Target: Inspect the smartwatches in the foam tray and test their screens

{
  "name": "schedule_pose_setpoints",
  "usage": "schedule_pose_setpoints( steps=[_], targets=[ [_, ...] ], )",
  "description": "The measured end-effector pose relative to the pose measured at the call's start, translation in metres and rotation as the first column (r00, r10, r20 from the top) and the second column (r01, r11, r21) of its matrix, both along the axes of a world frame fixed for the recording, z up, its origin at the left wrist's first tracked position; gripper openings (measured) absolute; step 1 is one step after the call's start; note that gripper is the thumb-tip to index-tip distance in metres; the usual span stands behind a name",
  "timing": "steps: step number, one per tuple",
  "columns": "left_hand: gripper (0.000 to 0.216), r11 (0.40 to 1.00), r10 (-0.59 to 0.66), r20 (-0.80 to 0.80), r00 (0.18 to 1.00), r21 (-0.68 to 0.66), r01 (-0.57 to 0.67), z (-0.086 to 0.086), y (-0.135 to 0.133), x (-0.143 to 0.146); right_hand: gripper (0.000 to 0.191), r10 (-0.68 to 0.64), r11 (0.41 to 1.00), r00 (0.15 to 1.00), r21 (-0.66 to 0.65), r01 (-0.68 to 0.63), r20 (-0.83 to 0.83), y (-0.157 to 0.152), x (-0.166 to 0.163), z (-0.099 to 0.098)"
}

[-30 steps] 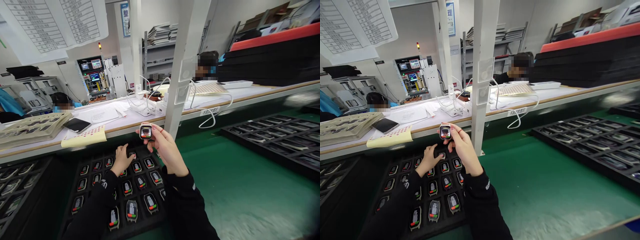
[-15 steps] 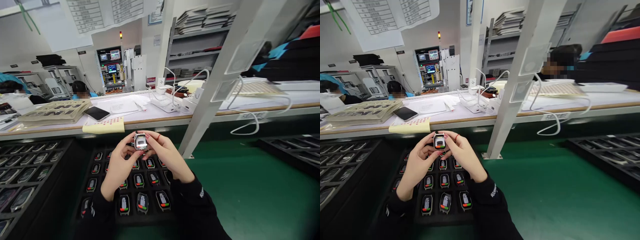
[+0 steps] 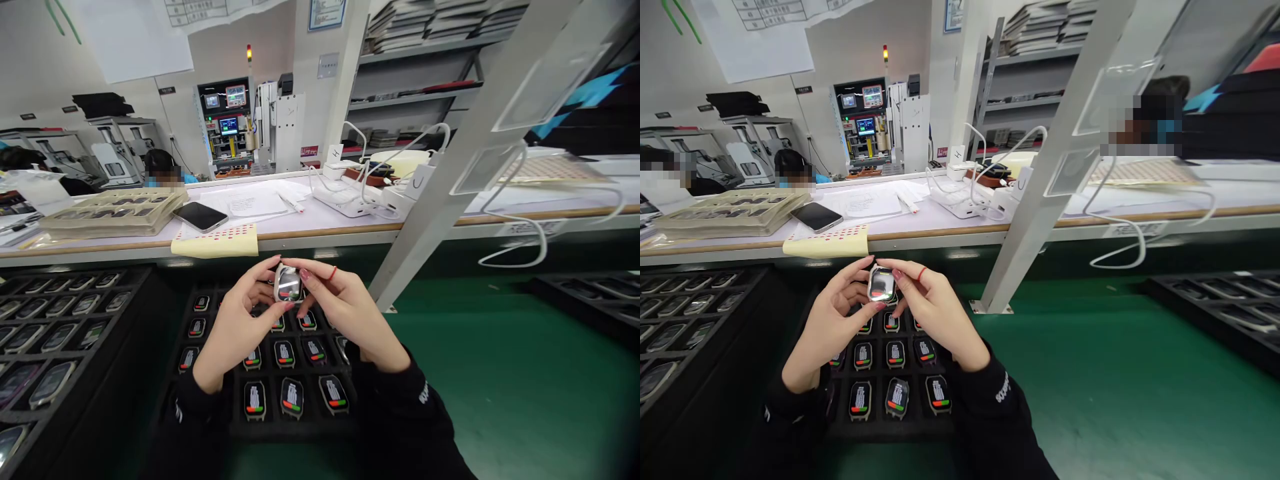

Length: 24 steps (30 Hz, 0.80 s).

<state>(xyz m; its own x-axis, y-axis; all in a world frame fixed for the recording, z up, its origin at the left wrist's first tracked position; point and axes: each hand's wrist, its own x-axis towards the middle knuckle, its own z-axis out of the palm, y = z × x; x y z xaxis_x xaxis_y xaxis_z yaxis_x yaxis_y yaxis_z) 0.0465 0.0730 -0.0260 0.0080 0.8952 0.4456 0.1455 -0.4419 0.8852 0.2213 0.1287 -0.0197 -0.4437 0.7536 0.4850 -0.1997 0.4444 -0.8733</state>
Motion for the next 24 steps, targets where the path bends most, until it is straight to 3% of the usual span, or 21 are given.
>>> schedule_pose_setpoints(
  steps=[10, 18, 24],
  targets=[
    [0.063, 0.995, -0.076, 0.017, 0.997, -0.068, 0.077, -0.001, -0.002, -0.002, 0.016, -0.026, 0.998, 0.999, 0.062, 0.029, -0.045, 0.000, -0.003, -0.003],
    [0.056, 0.997, -0.057, 0.058, 0.997, -0.057, 0.060, 0.002, -0.001, 0.002, 0.021, -0.076, 0.985, 0.997, 0.158, 0.071, 0.026, -0.011, 0.002, 0.003],
    [0.054, 0.998, -0.015, 0.086, 0.996, -0.055, 0.020, 0.001, -0.002, 0.003, 0.013, -0.078, 0.969, 0.997, 0.236, 0.073, 0.013, -0.015, -0.001, 0.003]
  ],
)
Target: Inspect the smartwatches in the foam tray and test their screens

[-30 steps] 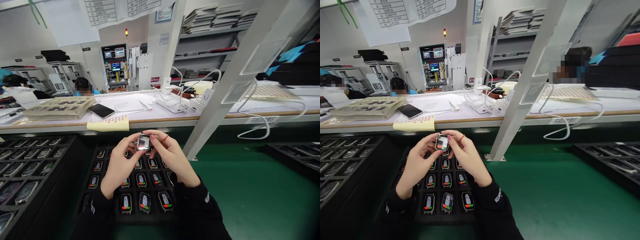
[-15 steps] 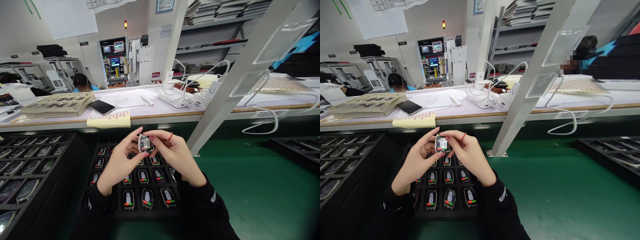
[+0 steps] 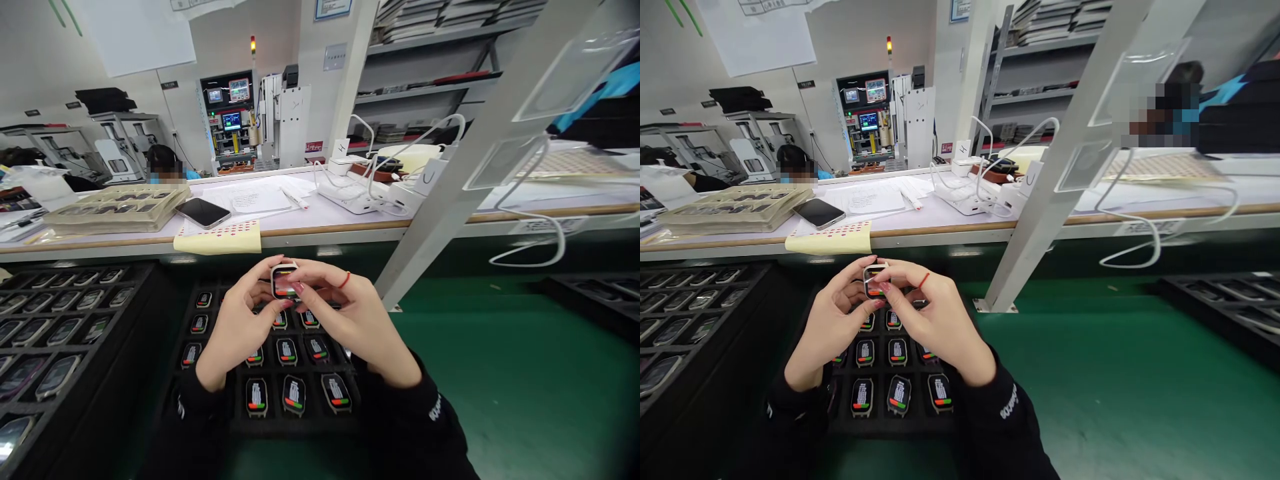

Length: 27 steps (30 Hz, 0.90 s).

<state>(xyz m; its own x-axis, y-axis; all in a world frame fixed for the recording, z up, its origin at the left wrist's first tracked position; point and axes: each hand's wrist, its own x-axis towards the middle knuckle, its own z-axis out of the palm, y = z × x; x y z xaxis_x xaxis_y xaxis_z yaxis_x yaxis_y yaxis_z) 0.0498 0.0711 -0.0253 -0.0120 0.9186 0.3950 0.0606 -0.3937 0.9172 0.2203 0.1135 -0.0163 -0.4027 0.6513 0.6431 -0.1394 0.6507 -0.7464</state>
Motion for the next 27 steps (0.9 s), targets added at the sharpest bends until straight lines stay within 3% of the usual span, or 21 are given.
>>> schedule_pose_setpoints(
  steps=[4, 7, 10, 15, 20, 27],
  targets=[
    [0.054, 0.996, 0.075, 0.003, 0.997, 0.048, -0.075, -0.001, 0.002, -0.001, 0.012, -0.118, 0.983, 0.993, 0.140, 0.114, 0.022, -0.002, -0.006, 0.001],
    [0.052, 0.987, 0.137, 0.017, 0.990, 0.087, -0.138, -0.001, 0.003, -0.003, 0.014, -0.268, 0.902, 0.963, 0.340, 0.266, -0.042, -0.002, -0.011, 0.002],
    [0.052, 0.979, 0.165, 0.025, 0.986, 0.116, -0.167, 0.000, 0.003, -0.007, 0.017, -0.286, 0.845, 0.956, 0.453, 0.282, -0.062, -0.002, -0.015, 0.002],
    [0.052, 0.972, 0.184, 0.010, 0.983, 0.145, -0.183, 0.000, 0.002, -0.014, 0.022, -0.311, 0.827, 0.946, 0.464, 0.318, -0.093, -0.004, -0.021, 0.001],
    [0.051, 0.981, 0.149, -0.090, 0.985, 0.139, -0.136, 0.000, -0.001, -0.013, 0.032, -0.404, 0.763, 0.912, 0.524, 0.377, -0.068, 0.001, -0.022, -0.003],
    [0.052, 0.982, 0.158, -0.051, 0.986, 0.112, -0.152, 0.001, 0.000, -0.012, 0.025, -0.361, 0.739, 0.928, 0.580, 0.342, -0.088, 0.003, -0.021, -0.002]
  ],
)
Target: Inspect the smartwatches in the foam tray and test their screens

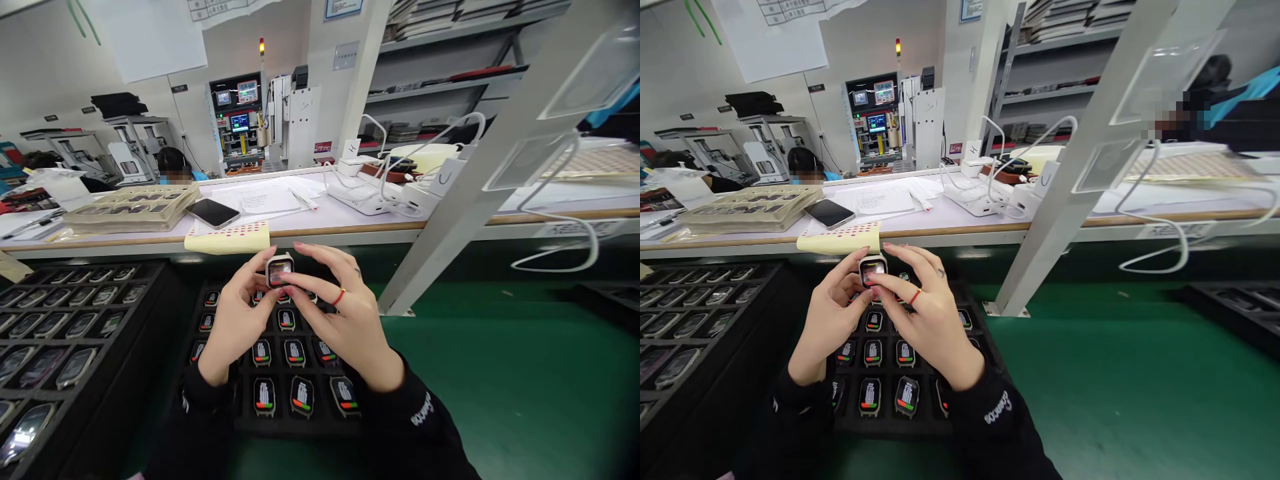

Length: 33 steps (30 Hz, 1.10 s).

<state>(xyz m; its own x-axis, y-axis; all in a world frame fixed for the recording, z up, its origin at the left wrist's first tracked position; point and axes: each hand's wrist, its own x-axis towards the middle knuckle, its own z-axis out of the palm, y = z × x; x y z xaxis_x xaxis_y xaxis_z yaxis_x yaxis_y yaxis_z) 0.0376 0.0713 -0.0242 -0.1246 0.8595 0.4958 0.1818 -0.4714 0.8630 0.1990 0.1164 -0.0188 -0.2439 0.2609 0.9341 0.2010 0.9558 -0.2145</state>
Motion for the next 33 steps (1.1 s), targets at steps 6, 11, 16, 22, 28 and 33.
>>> schedule_pose_setpoints(
  steps=[6, 11, 16, 22, 28, 33],
  targets=[
    [0.056, 1.000, 0.019, 0.079, 0.997, 0.004, -0.020, 0.003, 0.001, -0.006, 0.022, 0.107, 0.994, 0.994, 0.006, -0.107, 0.020, -0.005, -0.001, 0.004],
    [0.061, 0.998, 0.065, 0.080, 0.995, 0.020, -0.066, 0.004, 0.002, -0.014, 0.020, 0.197, 0.980, 0.979, -0.035, -0.195, 0.057, -0.010, 0.000, 0.004],
    [0.061, 0.992, 0.105, 0.105, 0.989, 0.057, -0.111, 0.004, 0.005, -0.023, 0.024, 0.176, 0.976, 0.976, -0.108, -0.191, -0.131, -0.016, 0.010, 0.007],
    [0.064, 0.977, 0.183, 0.063, 0.981, 0.096, -0.188, 0.004, 0.008, -0.041, 0.018, -0.023, 0.988, 0.930, -0.152, -0.036, -0.366, -0.014, 0.025, 0.009],
    [0.066, 0.963, 0.237, 0.048, 0.970, 0.123, -0.241, 0.003, 0.010, -0.055, 0.027, -0.133, 0.959, 0.896, -0.284, 0.008, -0.424, -0.019, 0.028, 0.015],
    [0.067, 0.955, 0.253, 0.065, 0.965, 0.141, -0.259, 0.002, 0.008, -0.060, 0.027, -0.069, 0.966, 0.902, -0.253, -0.046, -0.426, -0.018, 0.030, 0.013]
  ],
)
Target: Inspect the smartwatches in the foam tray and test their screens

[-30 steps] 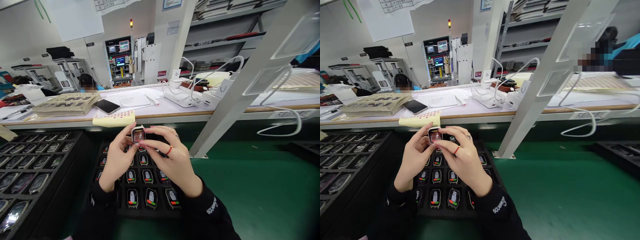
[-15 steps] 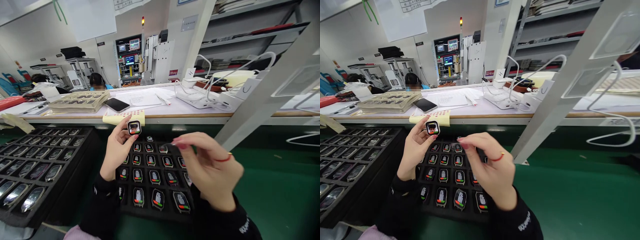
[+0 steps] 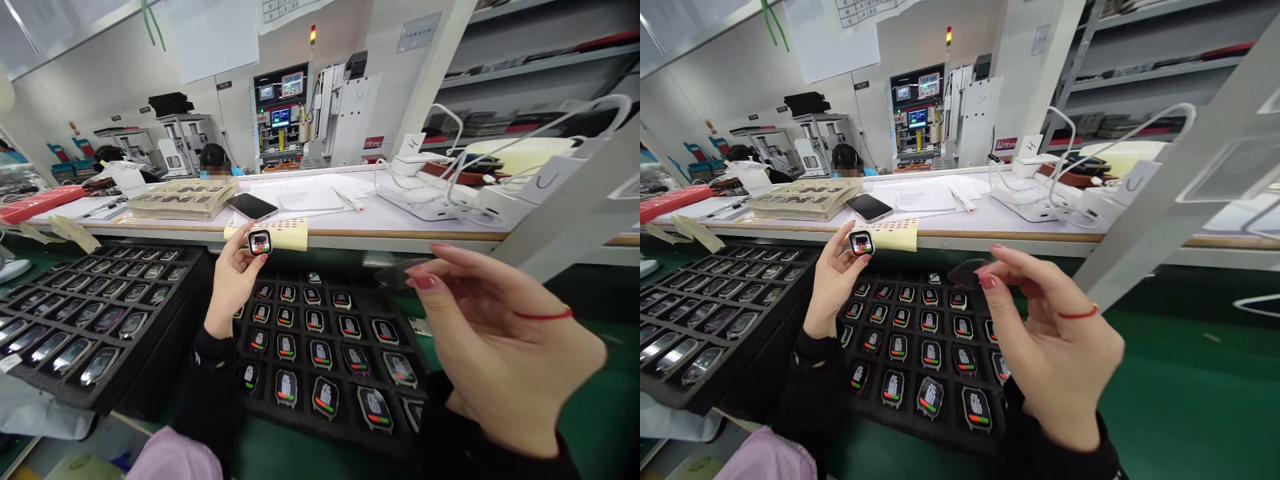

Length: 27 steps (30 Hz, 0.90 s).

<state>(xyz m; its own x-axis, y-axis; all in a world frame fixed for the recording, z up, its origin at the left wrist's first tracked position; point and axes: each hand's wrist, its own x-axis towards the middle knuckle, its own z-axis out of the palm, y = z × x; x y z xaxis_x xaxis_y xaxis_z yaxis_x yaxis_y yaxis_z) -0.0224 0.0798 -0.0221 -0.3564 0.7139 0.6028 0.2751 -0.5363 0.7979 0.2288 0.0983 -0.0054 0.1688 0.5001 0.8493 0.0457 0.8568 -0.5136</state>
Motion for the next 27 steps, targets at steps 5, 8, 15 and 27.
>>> schedule_pose_setpoints(
  steps=[5, 8, 15, 27],
  targets=[
    [0.069, 1.000, 0.017, -0.003, 1.000, 0.003, -0.017, 0.014, 0.008, -0.012, 0.027, 0.039, 0.999, 0.999, -0.006, -0.039, 0.007, 0.002, 0.005, 0.001],
    [0.073, 0.999, 0.036, -0.058, 0.998, 0.042, -0.034, 0.034, 0.021, -0.023, 0.021, 0.040, 0.999, 0.999, -0.019, -0.040, 0.017, 0.001, 0.008, 0.006],
    [0.070, 0.991, 0.042, -0.183, 0.982, 0.133, -0.018, 0.072, 0.036, -0.030, 0.016, 0.018, 0.994, 0.998, 0.107, -0.025, 0.059, 0.005, 0.016, 0.005],
    [0.068, 0.992, 0.019, -0.149, 0.989, 0.123, -0.001, 0.070, 0.016, -0.003, 0.024, 0.058, 0.998, 0.995, 0.031, -0.061, 0.085, 0.001, 0.019, 0.003]
  ],
)
